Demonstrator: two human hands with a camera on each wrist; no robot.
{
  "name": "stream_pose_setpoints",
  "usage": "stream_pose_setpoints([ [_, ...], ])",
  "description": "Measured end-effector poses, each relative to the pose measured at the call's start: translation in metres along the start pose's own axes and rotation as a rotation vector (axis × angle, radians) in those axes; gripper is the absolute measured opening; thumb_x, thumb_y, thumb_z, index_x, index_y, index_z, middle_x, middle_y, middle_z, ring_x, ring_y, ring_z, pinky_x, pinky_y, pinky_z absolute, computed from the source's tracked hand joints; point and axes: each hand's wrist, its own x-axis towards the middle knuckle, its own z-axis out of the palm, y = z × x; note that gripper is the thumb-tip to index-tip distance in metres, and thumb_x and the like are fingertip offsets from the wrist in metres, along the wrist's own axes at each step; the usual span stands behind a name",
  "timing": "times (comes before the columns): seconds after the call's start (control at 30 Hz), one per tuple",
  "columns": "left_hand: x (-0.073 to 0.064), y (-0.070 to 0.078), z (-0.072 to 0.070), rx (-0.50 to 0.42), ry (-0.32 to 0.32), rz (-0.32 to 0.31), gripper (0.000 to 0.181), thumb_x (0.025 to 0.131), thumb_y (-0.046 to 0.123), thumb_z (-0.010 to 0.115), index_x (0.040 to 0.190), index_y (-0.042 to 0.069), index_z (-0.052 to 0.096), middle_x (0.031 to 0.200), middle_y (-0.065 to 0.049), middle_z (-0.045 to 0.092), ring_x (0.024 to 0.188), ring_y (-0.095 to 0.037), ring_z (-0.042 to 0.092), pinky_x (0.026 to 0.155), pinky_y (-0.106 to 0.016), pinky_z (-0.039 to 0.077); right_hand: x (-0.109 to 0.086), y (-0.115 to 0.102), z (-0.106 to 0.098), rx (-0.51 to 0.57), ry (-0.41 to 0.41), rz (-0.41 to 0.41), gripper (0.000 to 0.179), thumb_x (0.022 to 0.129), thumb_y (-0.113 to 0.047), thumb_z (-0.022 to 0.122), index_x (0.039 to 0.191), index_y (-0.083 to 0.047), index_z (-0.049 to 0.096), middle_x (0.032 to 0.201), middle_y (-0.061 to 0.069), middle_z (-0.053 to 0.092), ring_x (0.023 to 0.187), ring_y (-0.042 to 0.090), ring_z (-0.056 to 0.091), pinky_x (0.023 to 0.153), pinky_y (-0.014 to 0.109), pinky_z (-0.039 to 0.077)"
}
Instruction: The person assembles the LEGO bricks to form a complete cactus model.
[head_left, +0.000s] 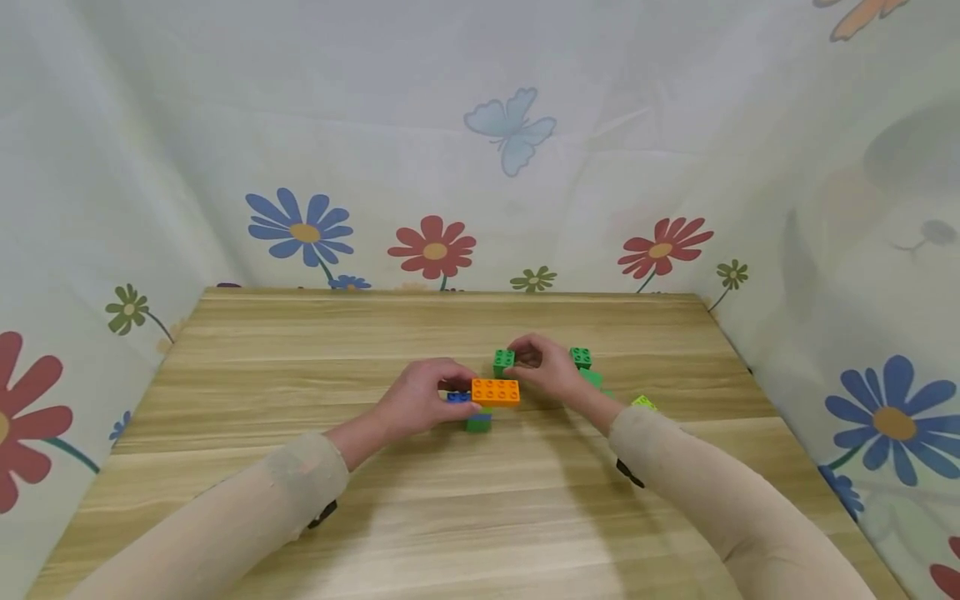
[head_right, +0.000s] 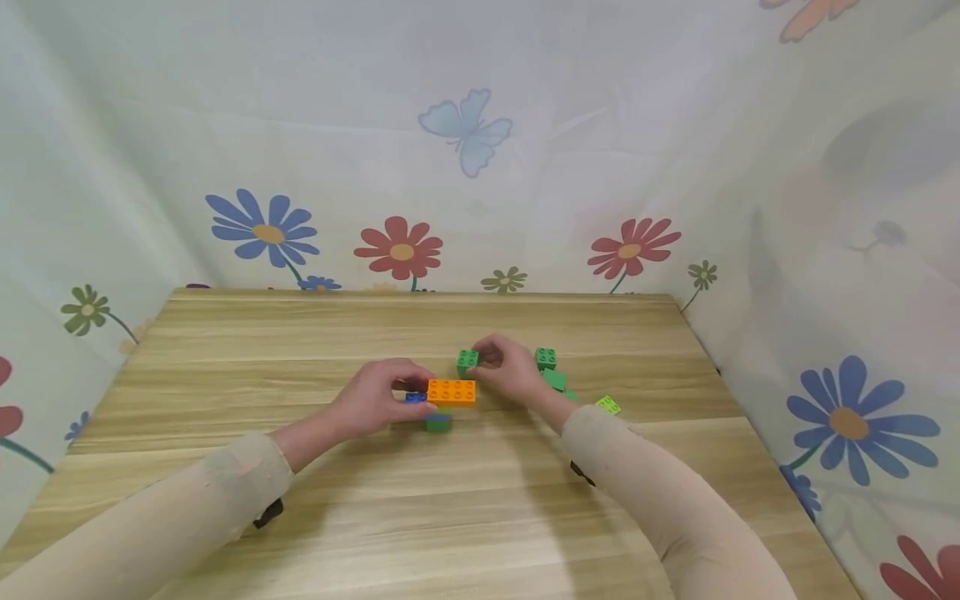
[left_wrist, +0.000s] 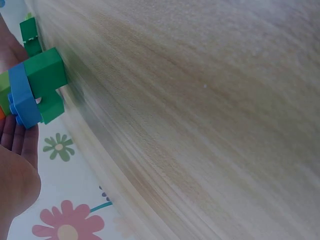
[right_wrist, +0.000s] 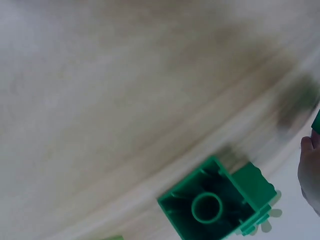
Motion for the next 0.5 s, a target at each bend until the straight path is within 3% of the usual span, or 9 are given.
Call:
stream_pose_setpoints([
  [0.3,0.0006,-0.0007,-0.0001,0.001,-0.002,0.012,0.033,0.092,0.029,0.088,0.121,0.019,0.078,0.111,0.008,0.072,0.100,-0.013,0.066,0.099,-0.036,0.060,-0.0026,0.0071,0.0050,0.011,0.003,0.021,0.036,0.097,-0.007,0.079,0.129,-0.003,0.064,0.127,0.015,0.070,0.118,0.030,0.070,0.103,0.042,0.058],
  [0.5,-0.0004,-0.0015,-0.0008,0.004,0.003,0.021,0.033,0.091,0.029,0.088,0.121,0.018,0.078,0.109,0.009,0.072,0.098,-0.012,0.065,0.098,-0.036,0.060,-0.0011,0.0066,0.0033,-0.015,-0.010,-0.009,0.047,0.096,-0.011,0.082,0.137,-0.002,0.063,0.136,0.015,0.068,0.126,0.031,0.067,0.108,0.043,0.055],
])
